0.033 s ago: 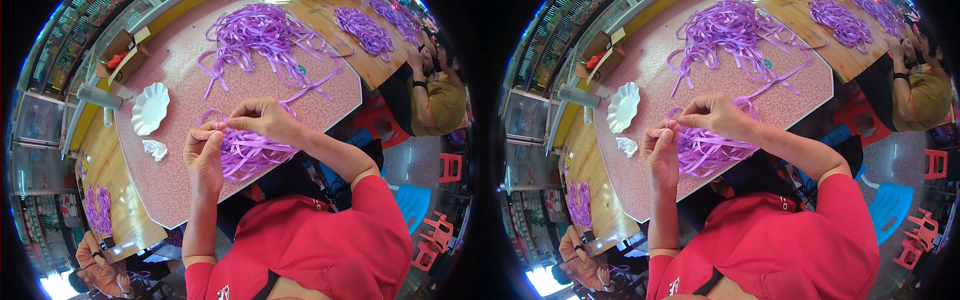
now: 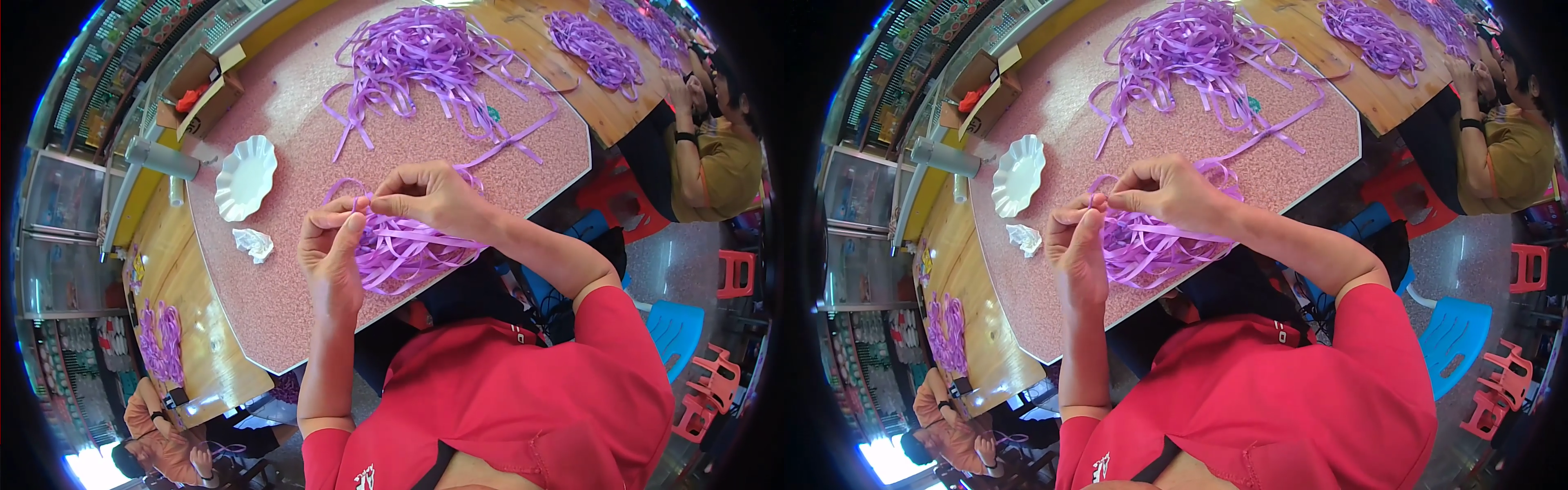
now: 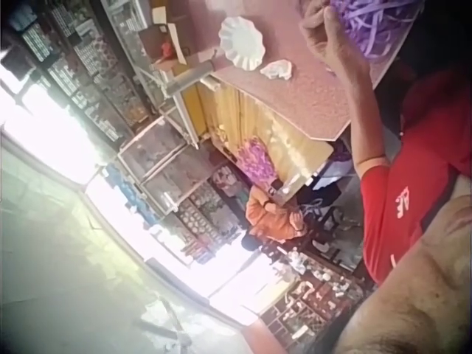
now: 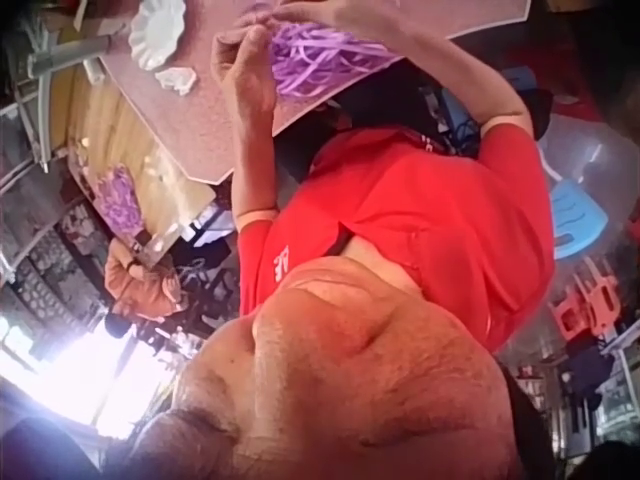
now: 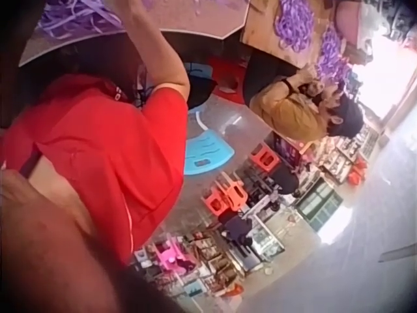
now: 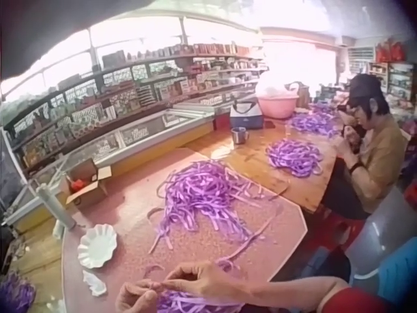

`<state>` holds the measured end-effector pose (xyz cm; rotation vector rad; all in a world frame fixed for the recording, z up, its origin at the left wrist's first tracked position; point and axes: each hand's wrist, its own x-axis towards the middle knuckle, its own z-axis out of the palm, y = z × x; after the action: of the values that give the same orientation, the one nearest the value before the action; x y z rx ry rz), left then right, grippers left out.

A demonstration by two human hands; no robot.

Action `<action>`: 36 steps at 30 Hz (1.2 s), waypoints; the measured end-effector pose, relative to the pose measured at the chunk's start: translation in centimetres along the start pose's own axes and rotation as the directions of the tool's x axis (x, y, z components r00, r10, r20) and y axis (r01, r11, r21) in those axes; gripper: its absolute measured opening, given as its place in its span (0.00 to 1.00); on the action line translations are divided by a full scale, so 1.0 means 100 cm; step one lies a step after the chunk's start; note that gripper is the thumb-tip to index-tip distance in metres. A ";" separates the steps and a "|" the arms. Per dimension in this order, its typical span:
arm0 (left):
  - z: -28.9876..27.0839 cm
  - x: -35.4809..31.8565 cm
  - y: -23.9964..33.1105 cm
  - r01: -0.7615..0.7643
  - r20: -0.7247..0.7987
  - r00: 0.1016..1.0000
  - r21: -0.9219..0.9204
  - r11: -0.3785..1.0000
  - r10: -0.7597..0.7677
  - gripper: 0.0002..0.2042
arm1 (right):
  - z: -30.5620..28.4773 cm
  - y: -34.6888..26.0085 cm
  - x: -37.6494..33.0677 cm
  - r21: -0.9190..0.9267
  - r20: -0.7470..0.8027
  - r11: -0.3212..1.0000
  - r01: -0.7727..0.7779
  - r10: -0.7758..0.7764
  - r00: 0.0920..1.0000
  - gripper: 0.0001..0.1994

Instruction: Knotting and tying purple plastic ribbons at a workshop table.

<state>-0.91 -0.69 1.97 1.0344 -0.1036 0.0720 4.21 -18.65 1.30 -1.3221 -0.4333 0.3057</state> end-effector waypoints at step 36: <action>0.001 -0.003 0.006 -0.457 0.329 0.879 0.787 0.413 0.346 0.06 | 0.006 -0.011 -0.003 0.107 0.006 0.986 -0.129 0.129 0.992 0.09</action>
<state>-1.27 -0.43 2.50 2.0182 -0.4709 0.5676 3.58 -18.51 2.40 -1.2471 -0.3261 0.4307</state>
